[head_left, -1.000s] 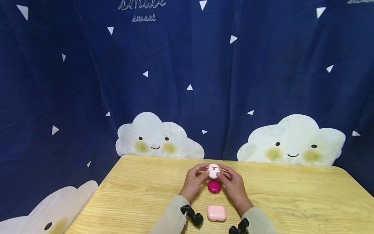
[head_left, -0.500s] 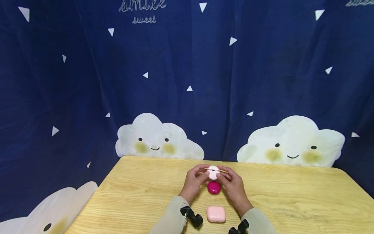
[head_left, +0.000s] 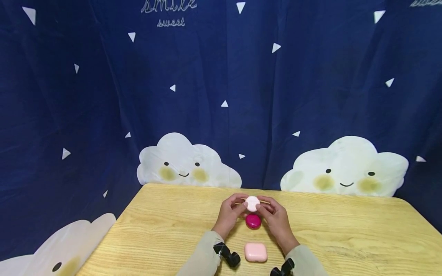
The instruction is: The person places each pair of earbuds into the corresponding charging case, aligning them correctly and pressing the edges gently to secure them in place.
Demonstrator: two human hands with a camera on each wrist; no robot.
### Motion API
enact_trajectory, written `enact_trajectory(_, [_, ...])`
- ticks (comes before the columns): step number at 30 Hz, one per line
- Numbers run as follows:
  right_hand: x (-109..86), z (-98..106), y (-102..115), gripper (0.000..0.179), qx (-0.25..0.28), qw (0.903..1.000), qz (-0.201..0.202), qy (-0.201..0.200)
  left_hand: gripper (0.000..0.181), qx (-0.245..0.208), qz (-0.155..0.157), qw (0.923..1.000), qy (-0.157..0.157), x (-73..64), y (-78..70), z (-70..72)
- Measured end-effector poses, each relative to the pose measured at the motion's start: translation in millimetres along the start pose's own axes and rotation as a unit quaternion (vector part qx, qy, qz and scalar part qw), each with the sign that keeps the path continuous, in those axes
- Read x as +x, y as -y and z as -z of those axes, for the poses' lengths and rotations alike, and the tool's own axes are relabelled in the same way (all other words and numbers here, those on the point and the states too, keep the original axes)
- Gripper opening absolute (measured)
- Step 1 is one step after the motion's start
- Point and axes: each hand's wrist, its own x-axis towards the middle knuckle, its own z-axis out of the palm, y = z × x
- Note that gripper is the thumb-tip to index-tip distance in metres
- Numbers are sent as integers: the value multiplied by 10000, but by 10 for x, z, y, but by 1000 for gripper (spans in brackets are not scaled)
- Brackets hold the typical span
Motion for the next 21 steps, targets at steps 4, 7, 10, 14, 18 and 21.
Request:
enact_trajectory(4, [3, 7, -1, 31, -29, 10000, -20, 14, 25, 8, -11, 10000, 8, 9, 5, 0])
enact_trajectory(7, [7, 10, 2, 31, -110, 9999, -86, -8, 25, 40, -16, 10000, 3, 18, -2, -2])
enact_trajectory(10, [-3, 12, 42, 31, -272, 9996, -96, -37, 25, 4, -9, 10000, -20, 17, -9, -8])
enact_trajectory(14, [-15, 13, 69, 31, -440, 9990, -79, -83, 25, -88, -3, 10000, -40, 16, -22, -9])
enact_trajectory(18, [-12, 9, 47, 31, -457, 9988, -98, -150, 25, -23, 52, 9999, -160, 31, -11, -4])
enact_trajectory(21, [-5, 16, 38, 29, -389, 9990, -99, -209, 25, -54, 35, 9995, -305, 30, 0, -11])
